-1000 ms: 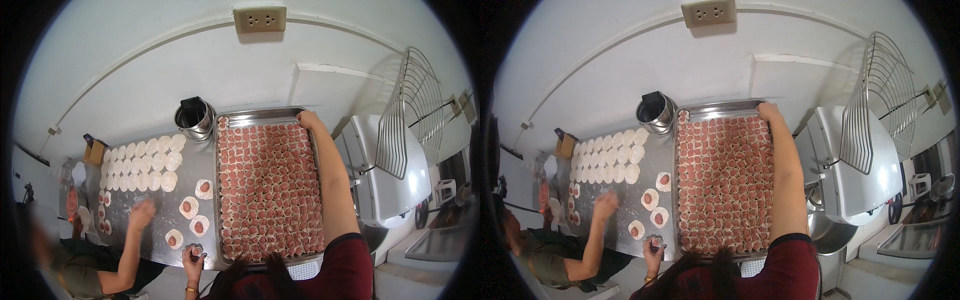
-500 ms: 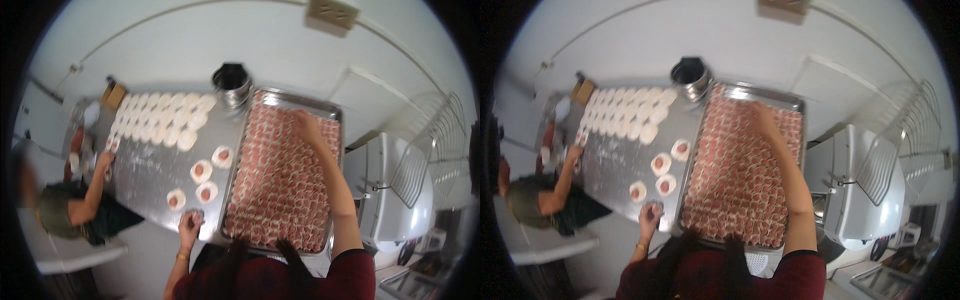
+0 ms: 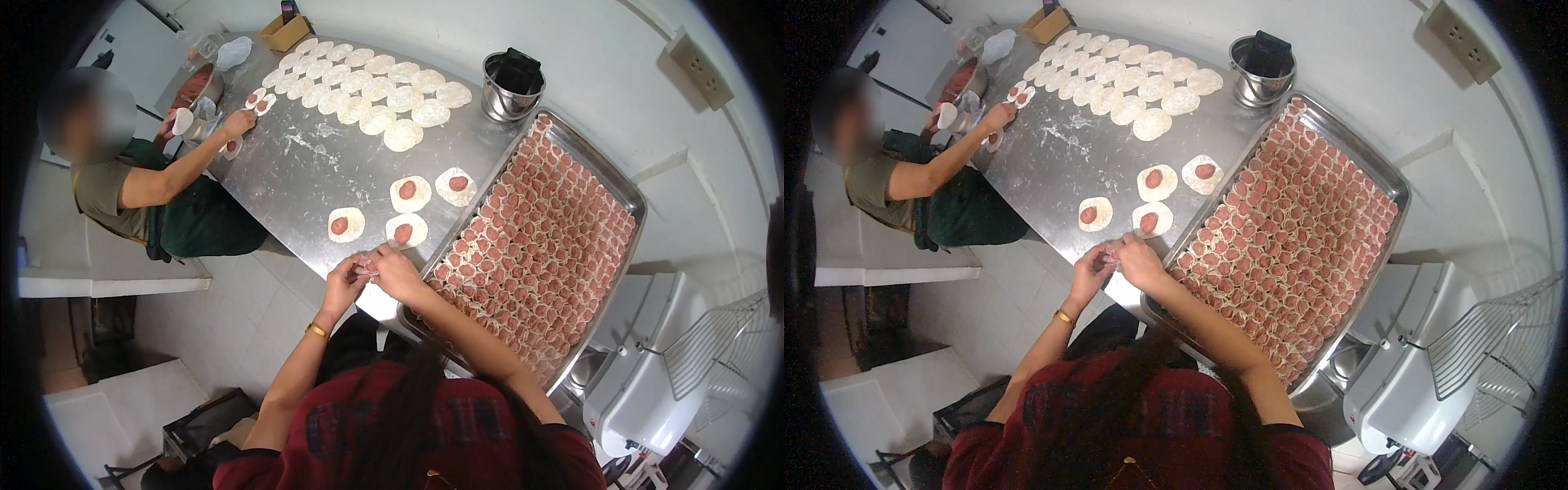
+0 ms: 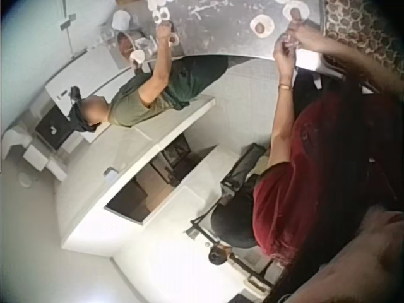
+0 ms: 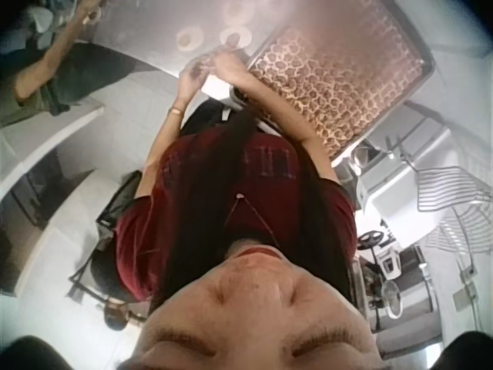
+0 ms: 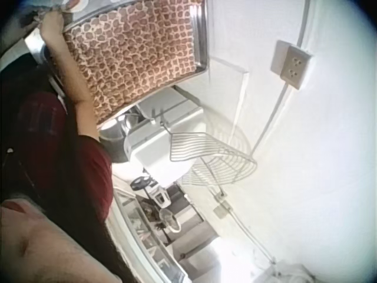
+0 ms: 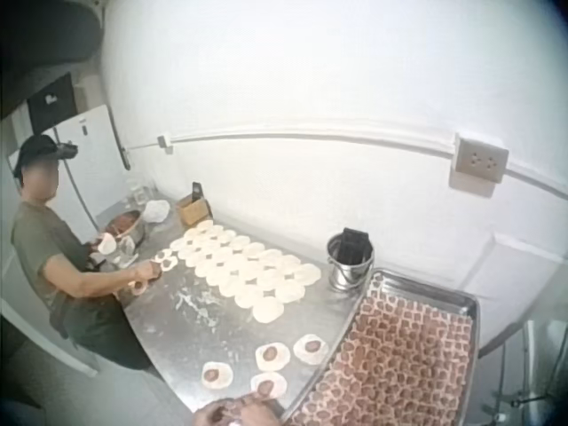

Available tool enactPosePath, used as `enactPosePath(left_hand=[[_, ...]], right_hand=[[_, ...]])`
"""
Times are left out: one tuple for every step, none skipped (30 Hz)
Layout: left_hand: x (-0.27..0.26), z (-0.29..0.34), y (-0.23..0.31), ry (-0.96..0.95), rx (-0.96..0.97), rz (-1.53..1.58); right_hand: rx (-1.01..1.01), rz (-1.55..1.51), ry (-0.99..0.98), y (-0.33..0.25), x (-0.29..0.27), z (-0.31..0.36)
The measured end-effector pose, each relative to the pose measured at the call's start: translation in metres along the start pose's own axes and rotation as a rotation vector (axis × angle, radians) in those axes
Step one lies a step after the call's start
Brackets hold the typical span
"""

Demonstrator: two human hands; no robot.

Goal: The person places small portions of meat filling onto round dough wrappers and folds them into dumplings. Completed dumplings are placed on a metal tray. A coworker across the table performs the same task.

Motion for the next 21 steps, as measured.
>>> enactPosePath(left_hand=[[0.000,0.001,-0.003,-0.001,-0.007,0.014],[-0.001,0.002,-0.006,-0.006,-0.009,0.030],[0.001,0.001,-0.008,-0.014,-0.004,0.054],[0.001,0.005,-0.015,-0.043,-0.056,0.063],[-0.001,0.007,-0.010,-0.025,-0.072,0.120],[-0.002,0.009,-0.002,-0.017,-0.085,0.180],[-0.007,0.009,-0.001,0.005,-0.096,0.155],[-0.011,0.007,-0.003,0.026,-0.106,0.131],[-0.016,0.008,-0.003,0.067,-0.062,0.110],[-0.021,0.007,-0.001,0.103,-0.014,0.088],[-0.027,0.010,0.000,0.105,0.072,-0.038],[-0.027,0.009,0.009,0.094,0.170,-0.161],[-0.026,0.010,0.018,0.086,0.169,-0.270],[-0.024,0.011,0.025,0.097,0.261,-0.277],[-0.018,0.009,0.025,0.106,0.281,-0.305],[-0.011,0.007,0.024,0.118,0.300,-0.334],[-0.008,0.007,0.022,0.138,0.278,-0.364],[-0.009,0.009,0.026,0.212,0.430,-0.436],[-0.012,0.010,0.016,0.221,0.354,-0.436],[-0.009,0.008,0.014,0.225,0.280,-0.433],[-0.008,0.008,0.017,0.226,0.305,-0.451]], right_hand=[[-0.013,0.000,0.018,0.003,0.010,0.000],[-0.025,0.005,0.041,0.005,0.013,-0.002],[-0.004,0.012,0.044,0.003,0.007,-0.003],[0.035,-0.035,0.032,0.005,0.006,-0.001],[0.012,-0.096,0.095,0.004,-0.005,-0.001],[-0.009,-0.151,0.164,0.008,-0.020,-0.003],[-0.001,-0.211,0.252,0.017,-0.044,-0.004],[0.090,-0.300,0.331,0.040,-0.070,-0.007],[0.105,-0.169,0.407,0.061,-0.106,-0.012],[0.102,-0.284,0.582,0.096,-0.143,-0.011],[0.043,-0.208,0.657,0.105,-0.194,-0.015],[0.249,-0.027,0.748,0.153,-0.230,-0.013],[0.361,-0.158,0.867,0.185,-0.269,-0.012],[0.392,-0.045,0.858,0.201,-0.306,-0.012],[0.405,0.082,0.922,0.230,-0.338,-0.009],[0.417,0.209,0.982,0.257,-0.360,-0.008],[0.455,0.255,0.956,0.276,-0.369,-0.014],[0.484,0.296,0.923,0.287,-0.374,-0.024],[0.514,0.338,0.892,0.298,-0.378,-0.033],[0.527,0.350,0.861,0.315,-0.379,-0.042],[0.546,0.366,0.826,0.330,-0.377,-0.046]])
Point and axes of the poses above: each hand's wrist, its own z-axis away from the middle knuckle, its own x-axis out of the palm, y = z × x, the point moved 8 cm from there along -z, towards the middle knuckle, and after that the axes turned 10 degrees about y, right-handed, at the moved point
